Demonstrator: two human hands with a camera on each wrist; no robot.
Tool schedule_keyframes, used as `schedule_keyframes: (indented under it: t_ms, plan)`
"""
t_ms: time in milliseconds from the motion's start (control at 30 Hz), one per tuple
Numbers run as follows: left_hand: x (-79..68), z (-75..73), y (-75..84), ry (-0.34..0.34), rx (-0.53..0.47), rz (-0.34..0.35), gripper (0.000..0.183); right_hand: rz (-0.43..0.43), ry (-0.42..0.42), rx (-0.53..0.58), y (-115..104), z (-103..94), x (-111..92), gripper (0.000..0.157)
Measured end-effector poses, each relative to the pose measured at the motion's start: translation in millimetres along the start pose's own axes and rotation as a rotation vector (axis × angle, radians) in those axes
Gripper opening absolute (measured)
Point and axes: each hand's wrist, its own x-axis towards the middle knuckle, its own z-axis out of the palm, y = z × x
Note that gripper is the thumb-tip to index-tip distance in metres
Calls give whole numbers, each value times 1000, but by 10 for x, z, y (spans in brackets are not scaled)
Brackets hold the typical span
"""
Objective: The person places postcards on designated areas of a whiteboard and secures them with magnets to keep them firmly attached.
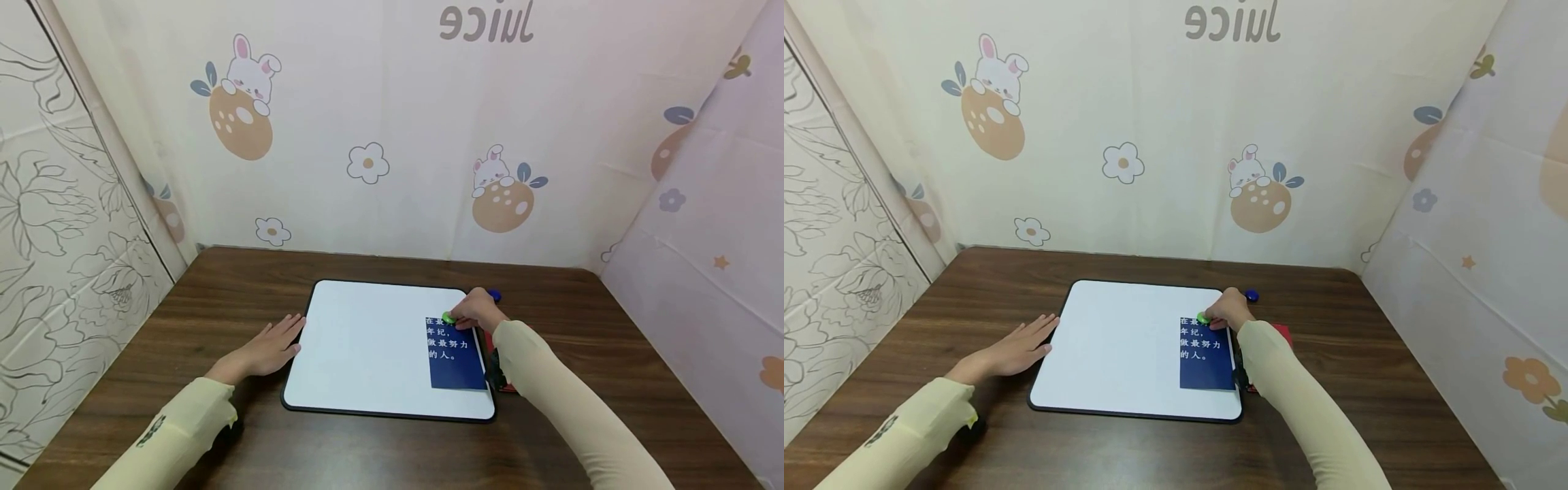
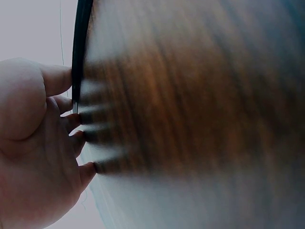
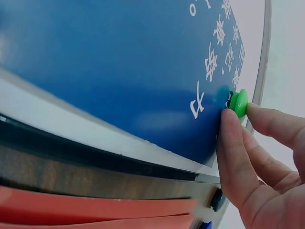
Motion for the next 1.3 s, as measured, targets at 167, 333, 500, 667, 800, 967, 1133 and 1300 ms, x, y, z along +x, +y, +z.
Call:
schedule_keyframes:
  t_ms: [167, 333, 500, 667, 800, 967, 1133, 1300]
  plan:
    - [8, 6, -1, 1, 1, -5, 56, -2, -4, 35, 16, -14, -33, 21]
    - [11, 2, 8, -4, 4, -17, 56, 10, -2, 68, 36, -53, -48, 20]
    - [2, -12, 24, -2, 2, -13, 56, 2, -3, 94, 65, -98, -40, 19]
    - [-9, -20, 36, 1, 2, -18, 56, -37, -2, 85, 81, -148, -76, 19]
    - [-15, -20, 44, 1, -1, -22, 56, -55, 1, 89, 81, -202, -116, 21]
    - [-16, -17, 42, -1, -5, -19, 56, -67, 1, 71, 103, -276, -153, 23]
    - [-12, -5, 30, -2, -3, -17, 56, -71, -3, 53, 144, -346, -158, 26]
    - [-9, -5, 31, 1, -5, -16, 56, -53, 9, 59, 183, -425, -178, 25]
